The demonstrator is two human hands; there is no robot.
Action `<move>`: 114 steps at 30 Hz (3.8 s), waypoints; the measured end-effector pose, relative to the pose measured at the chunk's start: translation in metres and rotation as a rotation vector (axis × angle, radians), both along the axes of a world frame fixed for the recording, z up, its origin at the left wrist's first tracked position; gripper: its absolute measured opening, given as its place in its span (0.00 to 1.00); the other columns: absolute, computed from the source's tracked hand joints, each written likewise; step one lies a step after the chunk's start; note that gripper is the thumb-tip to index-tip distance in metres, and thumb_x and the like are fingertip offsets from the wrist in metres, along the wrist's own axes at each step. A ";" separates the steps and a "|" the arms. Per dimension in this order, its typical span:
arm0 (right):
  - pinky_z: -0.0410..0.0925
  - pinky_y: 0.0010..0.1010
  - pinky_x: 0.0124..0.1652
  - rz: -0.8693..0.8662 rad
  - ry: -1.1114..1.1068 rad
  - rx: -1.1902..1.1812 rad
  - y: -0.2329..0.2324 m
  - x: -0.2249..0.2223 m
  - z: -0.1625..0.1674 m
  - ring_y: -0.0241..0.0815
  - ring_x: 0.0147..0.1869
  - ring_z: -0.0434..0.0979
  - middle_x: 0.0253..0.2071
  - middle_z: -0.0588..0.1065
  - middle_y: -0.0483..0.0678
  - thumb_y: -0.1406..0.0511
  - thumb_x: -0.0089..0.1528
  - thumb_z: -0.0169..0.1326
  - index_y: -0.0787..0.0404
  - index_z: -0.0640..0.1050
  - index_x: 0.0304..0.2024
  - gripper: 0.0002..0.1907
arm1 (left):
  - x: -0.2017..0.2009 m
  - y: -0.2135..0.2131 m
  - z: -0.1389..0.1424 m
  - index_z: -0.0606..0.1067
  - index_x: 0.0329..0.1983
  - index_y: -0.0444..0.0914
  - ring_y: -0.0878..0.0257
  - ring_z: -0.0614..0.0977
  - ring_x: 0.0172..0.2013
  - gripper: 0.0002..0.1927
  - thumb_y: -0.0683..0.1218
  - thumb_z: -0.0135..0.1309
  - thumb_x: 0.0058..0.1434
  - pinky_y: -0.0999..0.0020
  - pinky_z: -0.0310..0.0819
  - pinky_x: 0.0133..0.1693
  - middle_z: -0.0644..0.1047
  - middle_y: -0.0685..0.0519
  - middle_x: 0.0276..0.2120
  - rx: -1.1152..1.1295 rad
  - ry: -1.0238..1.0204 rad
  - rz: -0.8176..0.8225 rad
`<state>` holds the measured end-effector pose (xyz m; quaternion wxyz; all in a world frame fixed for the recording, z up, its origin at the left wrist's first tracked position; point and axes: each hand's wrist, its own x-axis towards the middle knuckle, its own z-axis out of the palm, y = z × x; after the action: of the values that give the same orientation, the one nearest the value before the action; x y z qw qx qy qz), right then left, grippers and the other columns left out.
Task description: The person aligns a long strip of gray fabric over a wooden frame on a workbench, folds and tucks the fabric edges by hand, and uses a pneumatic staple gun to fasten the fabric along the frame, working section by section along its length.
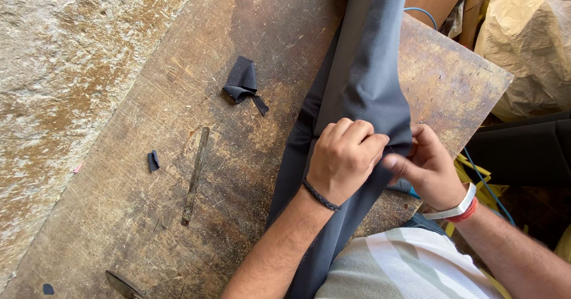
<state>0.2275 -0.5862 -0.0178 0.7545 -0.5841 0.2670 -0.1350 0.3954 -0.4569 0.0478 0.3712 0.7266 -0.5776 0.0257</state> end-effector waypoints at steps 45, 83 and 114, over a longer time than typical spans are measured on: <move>0.71 0.36 0.59 0.559 -0.494 0.114 0.052 0.264 -0.121 0.44 0.55 0.76 0.52 0.76 0.53 0.74 0.64 0.60 0.71 0.75 0.57 0.19 | 0.193 0.126 -0.122 0.58 0.76 0.23 0.39 0.67 0.65 0.45 0.67 0.36 0.77 0.54 0.68 0.62 0.63 0.26 0.71 0.162 1.852 0.174; 0.68 0.26 0.24 0.013 -0.326 0.295 0.071 0.194 -0.093 0.34 0.25 0.74 0.34 0.79 0.49 0.73 0.66 0.56 0.66 0.80 0.48 0.08 | 0.127 0.040 -0.054 0.53 0.76 0.43 0.45 0.82 0.52 0.43 0.60 0.51 0.61 0.55 0.74 0.56 0.79 0.37 0.52 0.717 0.486 0.598; 0.75 0.32 0.34 0.333 0.079 -0.383 -0.037 0.052 -0.027 0.37 0.34 0.81 0.34 0.80 0.47 0.67 0.50 0.65 0.65 0.77 0.44 0.20 | 0.085 0.025 -0.020 0.51 0.77 0.43 0.47 0.77 0.59 0.39 0.57 0.48 0.66 0.56 0.69 0.62 0.75 0.39 0.59 0.841 0.441 0.643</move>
<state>0.2799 -0.6233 -0.0445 0.6310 -0.7570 0.1659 -0.0344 0.4805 -0.4322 0.0281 0.1356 0.9391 -0.1968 -0.2470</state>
